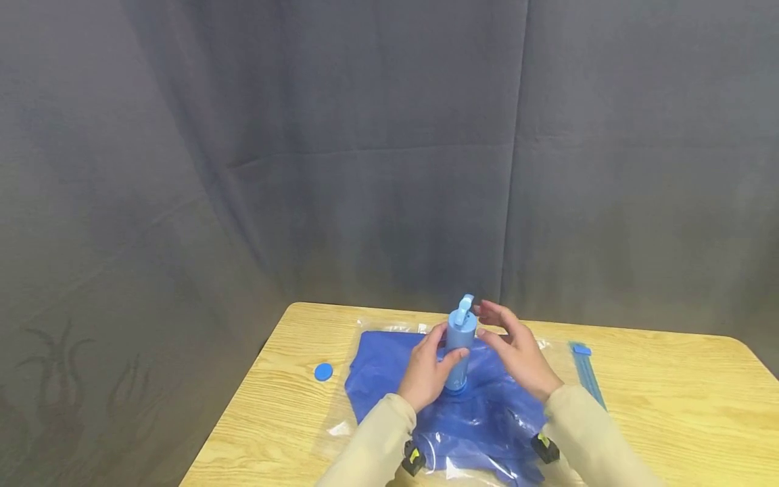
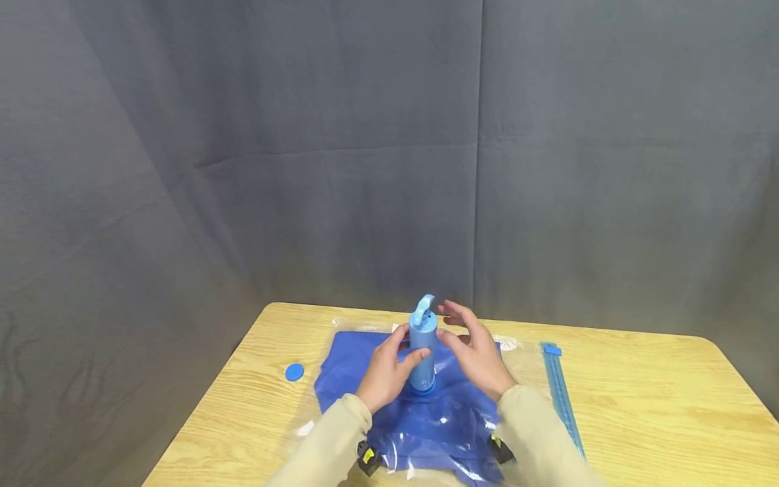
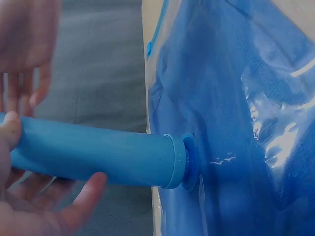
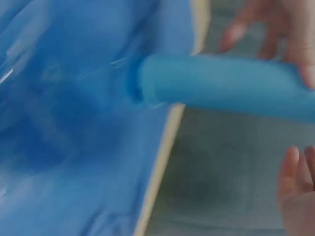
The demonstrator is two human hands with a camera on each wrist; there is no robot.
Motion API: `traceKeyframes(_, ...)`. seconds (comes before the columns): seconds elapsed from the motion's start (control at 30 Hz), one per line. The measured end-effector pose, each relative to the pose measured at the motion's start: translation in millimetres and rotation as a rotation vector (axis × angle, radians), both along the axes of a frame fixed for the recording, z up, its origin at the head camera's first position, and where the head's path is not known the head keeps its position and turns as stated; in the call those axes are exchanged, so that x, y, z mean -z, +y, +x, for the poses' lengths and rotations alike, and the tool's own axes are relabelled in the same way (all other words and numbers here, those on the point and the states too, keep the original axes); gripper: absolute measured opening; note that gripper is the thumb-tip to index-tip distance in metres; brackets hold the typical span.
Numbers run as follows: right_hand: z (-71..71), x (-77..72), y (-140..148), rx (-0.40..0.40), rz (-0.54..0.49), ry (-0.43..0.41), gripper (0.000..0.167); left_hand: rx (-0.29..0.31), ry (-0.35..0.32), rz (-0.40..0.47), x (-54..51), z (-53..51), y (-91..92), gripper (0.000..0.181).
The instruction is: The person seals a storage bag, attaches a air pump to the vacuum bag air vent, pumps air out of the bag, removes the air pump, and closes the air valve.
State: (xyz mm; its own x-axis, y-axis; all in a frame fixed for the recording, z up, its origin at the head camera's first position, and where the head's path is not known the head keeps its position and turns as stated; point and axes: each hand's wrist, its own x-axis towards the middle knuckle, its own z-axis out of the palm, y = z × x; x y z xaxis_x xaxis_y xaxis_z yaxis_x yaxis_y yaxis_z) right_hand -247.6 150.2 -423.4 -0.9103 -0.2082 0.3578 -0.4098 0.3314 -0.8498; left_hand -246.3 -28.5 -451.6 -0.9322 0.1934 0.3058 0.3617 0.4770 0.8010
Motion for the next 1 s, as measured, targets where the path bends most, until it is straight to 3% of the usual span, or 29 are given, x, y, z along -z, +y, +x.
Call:
traceKeyframes(0.13, 0.0, -18.2, -10, -0.029, -0.018, -0.001, 0.052, 0.021, -0.012, -0.017, -0.8, 0.5, -2.4, 0.053)
traceKeyframes(0.23, -1.5, -23.5, -18, -0.069, -0.014, -0.005, 0.053, 0.043, -0.007, -0.025, -0.2, 0.7, -4.3, 0.053)
traceKeyframes(0.53, -8.7, -17.6, -24, -0.14, -0.001, -0.024, 0.046, 0.105, 0.008, -0.065, 0.6, 0.0, -11.2, 0.055)
traceKeyframes(0.8, -10.0, -22.0, -16, -0.254, 0.008, -0.091, 0.052, 0.135, -0.029, -0.054, -0.9, -0.3, -15.9, 0.057)
traceKeyframes(1.0, -10.4, -22.9, -15, -0.256, 0.008, -0.088, 0.051, 0.143, -0.03, -0.038, 1.7, -1.1, -16.6, 0.056)
